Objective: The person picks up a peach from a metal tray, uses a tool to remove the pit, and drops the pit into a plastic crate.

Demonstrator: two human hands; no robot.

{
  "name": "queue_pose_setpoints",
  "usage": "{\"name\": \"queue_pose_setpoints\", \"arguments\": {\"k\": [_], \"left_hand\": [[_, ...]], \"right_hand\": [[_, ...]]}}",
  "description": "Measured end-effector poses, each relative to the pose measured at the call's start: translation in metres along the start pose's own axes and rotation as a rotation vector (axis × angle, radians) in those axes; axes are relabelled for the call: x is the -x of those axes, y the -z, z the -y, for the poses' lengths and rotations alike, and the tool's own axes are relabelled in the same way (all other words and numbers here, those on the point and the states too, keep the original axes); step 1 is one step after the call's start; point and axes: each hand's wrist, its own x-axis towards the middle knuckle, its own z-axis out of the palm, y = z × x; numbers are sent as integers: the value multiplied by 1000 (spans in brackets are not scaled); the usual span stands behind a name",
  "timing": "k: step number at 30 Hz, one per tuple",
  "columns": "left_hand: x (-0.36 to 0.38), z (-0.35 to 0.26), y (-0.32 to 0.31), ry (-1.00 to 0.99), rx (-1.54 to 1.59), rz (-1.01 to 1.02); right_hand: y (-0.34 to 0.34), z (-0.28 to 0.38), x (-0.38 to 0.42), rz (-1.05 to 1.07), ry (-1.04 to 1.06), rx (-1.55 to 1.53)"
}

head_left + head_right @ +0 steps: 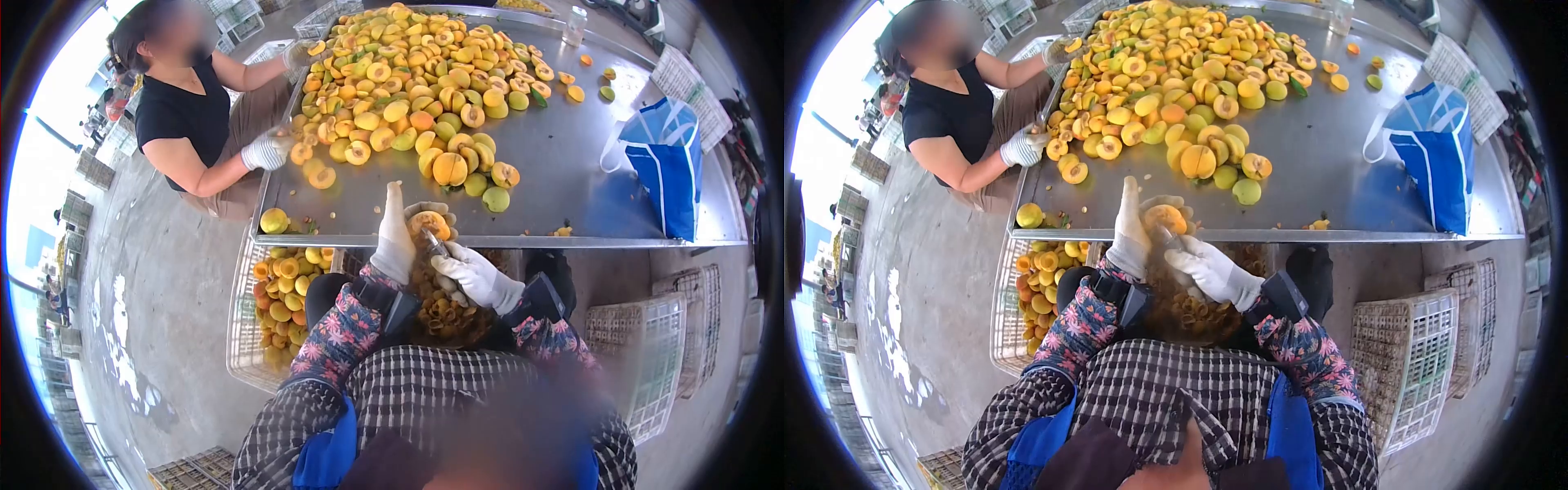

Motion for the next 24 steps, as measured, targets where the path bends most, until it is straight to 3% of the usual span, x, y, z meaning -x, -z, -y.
{"name": "queue_pose_setpoints", "arguments": {"k": [6, 9, 11, 13, 16, 20, 24], "left_hand": [[8, 6, -10, 31, 23, -39], [2, 10, -8, 51, 77, -41], [0, 13, -6, 79, 94, -28], [0, 15, -7, 108, 76, -47], [3, 19, -6, 111, 100, -54], [7, 26, -11, -31, -17, -135], [-2, 32, -7, -102, -119, -81]], "right_hand": [[3, -16, 2, 75, -50, -439], [1, -17, 4, 30, 11, -206], [11, -51, -22, -123, 505, 327], [6, -49, -18, -92, 419, 273], [7, -28, 11, 51, -40, -207], [8, -32, 18, 85, -123, -416], [12, -39, 22, 125, -133, -569]]}}
